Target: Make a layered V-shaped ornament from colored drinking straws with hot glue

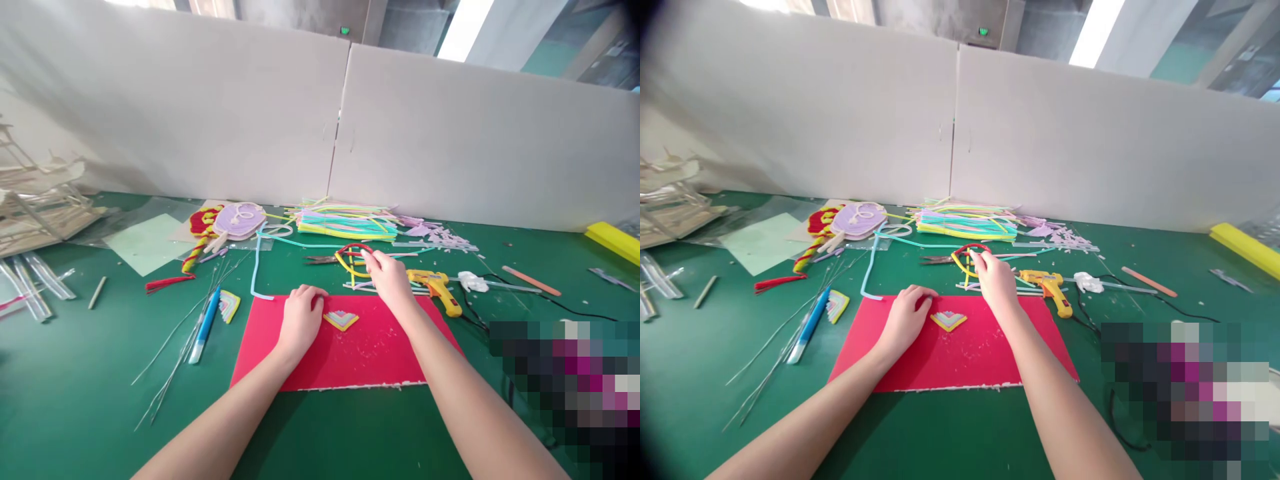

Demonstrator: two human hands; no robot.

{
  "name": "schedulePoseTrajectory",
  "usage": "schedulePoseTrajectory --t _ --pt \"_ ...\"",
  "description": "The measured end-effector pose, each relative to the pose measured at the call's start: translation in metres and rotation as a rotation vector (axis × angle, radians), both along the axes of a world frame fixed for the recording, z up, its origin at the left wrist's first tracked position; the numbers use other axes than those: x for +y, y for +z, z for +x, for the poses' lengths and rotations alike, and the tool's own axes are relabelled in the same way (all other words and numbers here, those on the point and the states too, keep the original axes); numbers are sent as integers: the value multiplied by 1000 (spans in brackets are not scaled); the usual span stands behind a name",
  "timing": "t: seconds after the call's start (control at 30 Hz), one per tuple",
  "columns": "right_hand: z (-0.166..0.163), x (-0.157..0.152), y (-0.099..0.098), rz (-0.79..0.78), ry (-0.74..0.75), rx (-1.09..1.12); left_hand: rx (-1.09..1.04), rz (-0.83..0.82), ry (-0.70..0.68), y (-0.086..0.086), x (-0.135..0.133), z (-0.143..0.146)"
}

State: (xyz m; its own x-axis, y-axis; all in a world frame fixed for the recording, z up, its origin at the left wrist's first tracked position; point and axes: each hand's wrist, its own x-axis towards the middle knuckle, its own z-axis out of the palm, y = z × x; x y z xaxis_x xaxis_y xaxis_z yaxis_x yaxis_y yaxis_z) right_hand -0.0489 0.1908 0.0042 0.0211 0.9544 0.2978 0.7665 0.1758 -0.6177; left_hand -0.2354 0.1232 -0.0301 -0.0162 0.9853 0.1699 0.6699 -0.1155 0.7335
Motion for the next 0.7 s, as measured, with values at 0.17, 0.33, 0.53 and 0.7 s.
schedulePoseTrajectory --t 0.17,0.33,0.53,0.7 --pt "-2 21 2 -11 -16 -156 -1 10 0 0 -1 1" --pt "5 29 -2 -23 -66 -142 -10 0 -5 1 -1 0" --pt "12 23 -9 -50 -136 -202 11 15 -20 1 0 -1" --pt "26 18 -15 66 -66 -182 55 32 -31 -1 1 -1"
